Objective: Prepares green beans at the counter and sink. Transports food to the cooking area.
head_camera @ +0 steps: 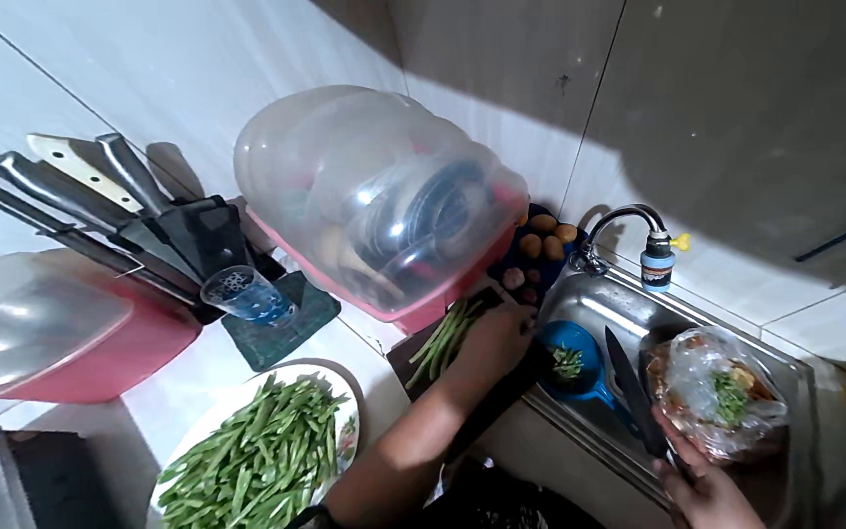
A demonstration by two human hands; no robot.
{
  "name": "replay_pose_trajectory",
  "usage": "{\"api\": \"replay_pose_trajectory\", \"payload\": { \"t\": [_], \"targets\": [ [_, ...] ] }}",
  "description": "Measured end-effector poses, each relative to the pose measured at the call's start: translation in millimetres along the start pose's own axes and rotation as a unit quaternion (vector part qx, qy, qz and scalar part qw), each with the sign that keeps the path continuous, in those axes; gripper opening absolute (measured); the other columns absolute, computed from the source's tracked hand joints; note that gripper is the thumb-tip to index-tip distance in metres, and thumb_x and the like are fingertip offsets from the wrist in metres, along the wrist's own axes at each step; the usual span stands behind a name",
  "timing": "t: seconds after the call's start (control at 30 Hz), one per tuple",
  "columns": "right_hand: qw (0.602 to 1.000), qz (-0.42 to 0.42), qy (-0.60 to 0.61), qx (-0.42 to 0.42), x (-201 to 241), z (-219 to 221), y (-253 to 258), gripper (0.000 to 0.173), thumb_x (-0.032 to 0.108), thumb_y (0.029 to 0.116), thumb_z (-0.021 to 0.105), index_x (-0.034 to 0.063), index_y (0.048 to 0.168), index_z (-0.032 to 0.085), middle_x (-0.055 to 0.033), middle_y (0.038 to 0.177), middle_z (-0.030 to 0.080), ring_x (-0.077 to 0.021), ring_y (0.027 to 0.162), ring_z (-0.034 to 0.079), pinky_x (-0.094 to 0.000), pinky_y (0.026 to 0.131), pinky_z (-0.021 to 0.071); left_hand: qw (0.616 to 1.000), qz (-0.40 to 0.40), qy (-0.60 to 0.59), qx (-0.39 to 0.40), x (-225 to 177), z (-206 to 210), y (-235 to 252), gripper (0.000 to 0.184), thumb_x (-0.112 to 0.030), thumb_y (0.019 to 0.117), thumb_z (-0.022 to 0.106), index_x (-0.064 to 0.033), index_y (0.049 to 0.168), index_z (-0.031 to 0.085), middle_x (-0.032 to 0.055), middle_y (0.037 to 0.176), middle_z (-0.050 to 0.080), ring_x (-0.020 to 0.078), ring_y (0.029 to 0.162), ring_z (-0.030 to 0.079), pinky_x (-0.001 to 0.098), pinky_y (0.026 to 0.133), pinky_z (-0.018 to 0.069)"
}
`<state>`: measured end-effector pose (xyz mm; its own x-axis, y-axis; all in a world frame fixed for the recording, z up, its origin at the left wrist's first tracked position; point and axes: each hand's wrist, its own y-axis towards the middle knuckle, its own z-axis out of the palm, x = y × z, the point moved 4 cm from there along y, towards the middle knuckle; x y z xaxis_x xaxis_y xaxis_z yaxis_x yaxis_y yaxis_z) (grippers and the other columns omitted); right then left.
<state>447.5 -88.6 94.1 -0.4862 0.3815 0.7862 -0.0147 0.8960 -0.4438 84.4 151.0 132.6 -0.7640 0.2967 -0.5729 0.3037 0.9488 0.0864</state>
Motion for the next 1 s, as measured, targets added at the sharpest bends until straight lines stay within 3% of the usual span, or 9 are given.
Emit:
{"api": "replay_pose_trajectory", "payload": {
  "t": [0.1,0.17,0.3,0.4,0.5,0.6,0.77,0.9,1.0],
  "targets": [
    [1.000,0.010,-0.018,-0.003,-13.2,7.8,8.6,0.070,0.041,0.1047,0.054,0.0464,0.162,0.015,-0.0105,0.100,0.068,-0.0215,0.056,0.060,-0.0456,0.051,0.0567,0.988,-0.101,0.120,0.006,33.5,-52.9,-24.3,0.031,-0.049,0.0978,0.057,-0.0318,0.119,0.071,-0.0008,0.115,0.073,0.0217,0.106,0.070,0.0552,0.091,0.0575],
    [1.000,0.000,-0.026,0.002,-24.4,14.1,16.2,0.070,0.042,0.1045,0.054,0.0477,0.162,0.014,-0.0101,0.100,0.069,-0.0218,0.055,0.061,-0.0458,0.050,0.0568,0.972,-0.173,0.157,0.031,52.7,-76.0,-42.7,0.031,-0.051,0.0949,0.059,-0.0287,0.111,0.073,0.0041,0.106,0.074,0.0288,0.099,0.071,0.0632,0.082,0.0574],
    [0.999,-0.016,-0.039,0.002,-35.6,23.5,31.0,0.071,0.042,0.1032,0.057,0.0489,0.161,0.016,-0.0093,0.111,0.069,-0.0229,0.059,0.063,-0.0473,0.050,0.0580,0.947,-0.240,0.213,0.026,78.8,-77.2,-65.5,0.038,-0.058,0.0863,0.062,-0.0252,0.103,0.072,0.0069,0.095,0.073,0.0324,0.089,0.072,0.0647,0.070,0.0566],
    [0.998,-0.027,-0.056,-0.011,-31.4,28.9,39.4,0.073,0.044,0.1014,0.059,0.0502,0.161,0.018,-0.0069,0.113,0.069,-0.0213,0.059,0.063,-0.0469,0.050,0.0579,0.953,-0.208,0.217,-0.036,106.2,-45.0,-66.6,0.040,-0.064,0.0864,0.059,-0.0300,0.104,0.071,0.0029,0.097,0.072,0.0279,0.087,0.071,0.0607,0.068,0.0574],
    [0.998,-0.046,-0.050,0.001,-37.0,38.0,47.6,0.072,0.043,0.1023,0.058,0.0521,0.160,0.017,-0.0062,0.113,0.070,-0.0209,0.057,0.063,-0.0471,0.049,0.0577,0.945,-0.210,0.243,-0.056,93.8,-47.5,-70.0,0.042,-0.065,0.0842,0.061,-0.0303,0.104,0.073,0.0007,0.104,0.072,0.0255,0.093,0.070,0.0583,0.072,0.0577],
    [0.997,-0.057,-0.045,0.019,-35.5,44.3,49.7,0.071,0.042,0.1029,0.057,0.0529,0.160,0.017,-0.0062,0.115,0.069,-0.0218,0.058,0.063,-0.0477,0.049,0.0581,0.938,-0.202,0.275,-0.066,88.3,-49.6,-65.7,0.044,-0.060,0.0837,0.065,-0.0263,0.111,0.071,0.0044,0.118,0.070,0.0303,0.104,0.068,0.0607,0.079,0.0560],
    [0.997,-0.057,-0.039,0.037,-25.9,49.0,43.9,0.072,0.042,0.1027,0.058,0.0519,0.160,0.017,-0.0061,0.116,0.069,-0.0213,0.058,0.063,-0.0466,0.050,0.0584,0.935,-0.172,0.296,-0.096,88.4,-37.0,-57.9,0.042,-0.058,0.0826,0.064,-0.0306,0.114,0.071,0.0043,0.131,0.062,0.0327,0.113,0.062,0.0622,0.081,0.0540],
    [0.996,-0.077,-0.030,0.028,-26.8,52.2,42.9,0.073,0.038,0.1023,0.060,0.0491,0.161,0.018,-0.0009,0.136,0.063,-0.0187,0.061,0.065,-0.0445,0.051,0.0594,0.932,-0.164,0.306,-0.101,86.9,-34.4,-55.0,0.035,-0.053,0.0866,0.061,-0.0294,0.111,0.072,0.0023,0.132,0.063,0.0314,0.118,0.061,0.0615,0.084,0.0532],
    [0.997,-0.071,-0.018,0.033,-25.3,54.5,40.5,0.073,0.038,0.1029,0.059,0.0493,0.161,0.018,-0.0026,0.133,0.064,-0.0195,0.061,0.064,-0.0448,0.051,0.0589,0.949,-0.140,0.266,-0.097,76.2,-32.7,-54.4,0.026,-0.051,0.0880,0.059,-0.0314,0.100,0.072,-0.0011,0.125,0.065,0.0272,0.116,0.061,0.0579,0.086,0.0534]
  ]
}}
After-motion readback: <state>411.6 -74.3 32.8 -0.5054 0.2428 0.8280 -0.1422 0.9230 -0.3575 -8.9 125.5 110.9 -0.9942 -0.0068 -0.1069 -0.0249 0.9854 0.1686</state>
